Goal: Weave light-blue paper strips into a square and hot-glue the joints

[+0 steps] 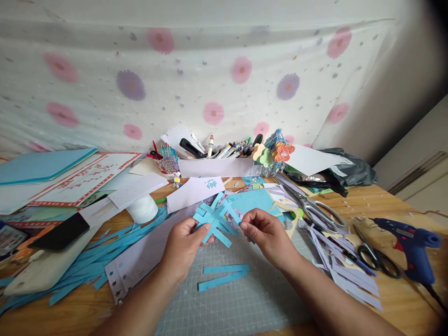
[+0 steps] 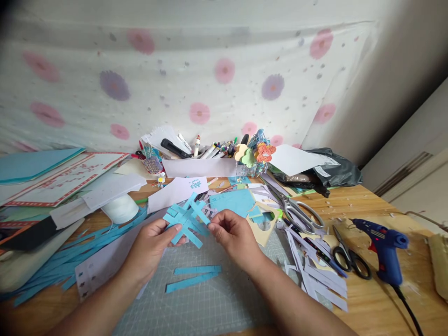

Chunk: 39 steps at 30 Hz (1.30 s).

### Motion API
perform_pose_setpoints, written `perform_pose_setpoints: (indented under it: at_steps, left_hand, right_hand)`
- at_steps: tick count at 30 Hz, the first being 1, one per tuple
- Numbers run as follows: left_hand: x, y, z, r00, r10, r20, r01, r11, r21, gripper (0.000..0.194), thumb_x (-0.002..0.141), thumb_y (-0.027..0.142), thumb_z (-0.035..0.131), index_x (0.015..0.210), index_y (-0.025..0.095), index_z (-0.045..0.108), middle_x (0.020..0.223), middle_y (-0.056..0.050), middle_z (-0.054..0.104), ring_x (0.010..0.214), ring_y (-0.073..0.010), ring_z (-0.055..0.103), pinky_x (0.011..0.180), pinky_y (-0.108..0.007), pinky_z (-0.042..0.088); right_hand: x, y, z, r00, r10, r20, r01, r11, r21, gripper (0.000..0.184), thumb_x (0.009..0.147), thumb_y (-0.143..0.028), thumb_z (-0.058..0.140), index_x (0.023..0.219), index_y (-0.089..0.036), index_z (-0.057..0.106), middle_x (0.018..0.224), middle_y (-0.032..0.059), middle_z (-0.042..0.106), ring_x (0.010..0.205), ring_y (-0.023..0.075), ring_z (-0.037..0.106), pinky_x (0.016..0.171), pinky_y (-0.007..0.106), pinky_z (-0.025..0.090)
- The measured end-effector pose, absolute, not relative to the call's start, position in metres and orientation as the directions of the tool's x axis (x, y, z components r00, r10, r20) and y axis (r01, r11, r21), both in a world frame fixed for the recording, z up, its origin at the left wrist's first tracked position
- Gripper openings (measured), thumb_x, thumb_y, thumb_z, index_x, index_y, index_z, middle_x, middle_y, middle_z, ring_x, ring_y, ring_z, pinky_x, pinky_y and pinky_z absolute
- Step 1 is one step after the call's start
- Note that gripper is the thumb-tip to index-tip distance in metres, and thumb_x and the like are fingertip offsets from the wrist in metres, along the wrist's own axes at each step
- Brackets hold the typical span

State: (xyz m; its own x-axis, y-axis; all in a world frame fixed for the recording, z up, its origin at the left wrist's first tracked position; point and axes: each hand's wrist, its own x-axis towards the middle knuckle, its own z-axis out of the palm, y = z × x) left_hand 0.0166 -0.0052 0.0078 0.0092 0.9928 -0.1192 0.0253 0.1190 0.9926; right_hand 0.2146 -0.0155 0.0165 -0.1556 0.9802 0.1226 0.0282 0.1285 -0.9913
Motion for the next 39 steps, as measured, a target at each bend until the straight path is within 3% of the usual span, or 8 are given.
perform_pose_setpoints:
  at_steps: [9, 21, 26, 29, 34, 39]
  left_hand:
    - [0.021, -0.012, 0.012, -0.006, 1.0, 0.028, 0.255, -0.026, 0.967, 0.018, 0.07, 0.037, 0.065, 0.076, 0.02, 0.068, 0.068, 0.001, 0.07, 0.065, -0.0205, 0.066, 0.063, -0.026, 0.049]
    - [0.023, -0.018, 0.011, -0.032, 0.974, 0.223, 0.497, -0.178, 0.849, 0.01, 0.068, 0.032, 0.066, 0.064, 0.023, 0.068, 0.06, 0.001, 0.067, 0.057, -0.018, 0.06, 0.056, -0.023, 0.04]
    - [0.024, -0.021, 0.012, -0.02, 0.952, 0.304, 0.56, -0.241, 0.793, 0.012, 0.072, 0.031, 0.063, 0.063, 0.024, 0.068, 0.062, -0.001, 0.068, 0.059, -0.0176, 0.058, 0.061, -0.024, 0.04]
    - [0.024, -0.019, 0.008, 0.027, 0.971, 0.238, 0.558, -0.213, 0.802, 0.015, 0.076, 0.031, 0.058, 0.068, 0.022, 0.068, 0.066, -0.001, 0.069, 0.06, -0.0175, 0.058, 0.06, -0.025, 0.041]
    - [0.023, -0.015, 0.011, 0.055, 0.998, 0.041, 0.324, -0.057, 0.944, 0.015, 0.073, 0.032, 0.058, 0.069, 0.019, 0.064, 0.062, -0.001, 0.065, 0.058, -0.0182, 0.06, 0.057, -0.026, 0.045]
    - [0.023, -0.014, 0.023, 0.093, 0.993, -0.067, 0.215, 0.046, 0.976, 0.017, 0.071, 0.032, 0.061, 0.063, 0.018, 0.062, 0.055, 0.0, 0.064, 0.055, -0.0168, 0.058, 0.055, -0.025, 0.044]
  right_hand:
    - [0.203, -0.014, 0.015, 0.022, 1.0, -0.017, -0.096, -0.015, -0.995, 0.037, 0.074, -0.05, 0.066, 0.068, -0.018, 0.047, 0.048, -0.0058, 0.049, 0.042, 0.0063, 0.043, 0.042, 0.019, 0.035]
    - [0.198, -0.015, 0.015, 0.051, 0.99, -0.129, -0.321, -0.106, -0.941, 0.038, 0.066, -0.044, 0.073, 0.065, -0.019, 0.044, 0.046, -0.0079, 0.046, 0.037, 0.0058, 0.041, 0.034, 0.017, 0.032]
    - [0.199, -0.016, 0.014, 0.018, 0.992, -0.121, -0.301, -0.11, -0.947, 0.041, 0.066, -0.048, 0.074, 0.065, -0.018, 0.046, 0.045, -0.007, 0.046, 0.037, 0.0058, 0.039, 0.037, 0.017, 0.033]
    - [0.201, -0.015, 0.012, -0.013, 0.997, -0.081, -0.206, -0.082, -0.975, 0.043, 0.067, -0.054, 0.072, 0.065, -0.018, 0.048, 0.046, -0.0053, 0.048, 0.041, 0.0066, 0.04, 0.04, 0.019, 0.034]
    - [0.211, -0.011, 0.008, -0.032, 0.999, 0.032, 0.012, 0.032, -0.999, 0.039, 0.073, -0.054, 0.067, 0.07, -0.017, 0.053, 0.052, -0.004, 0.048, 0.048, 0.0085, 0.043, 0.047, 0.021, 0.036]
    - [0.22, -0.009, 0.012, 0.0, 0.995, 0.099, 0.164, 0.098, -0.982, 0.035, 0.079, -0.05, 0.061, 0.071, -0.017, 0.054, 0.052, -0.0043, 0.046, 0.048, 0.0086, 0.041, 0.048, 0.021, 0.032]
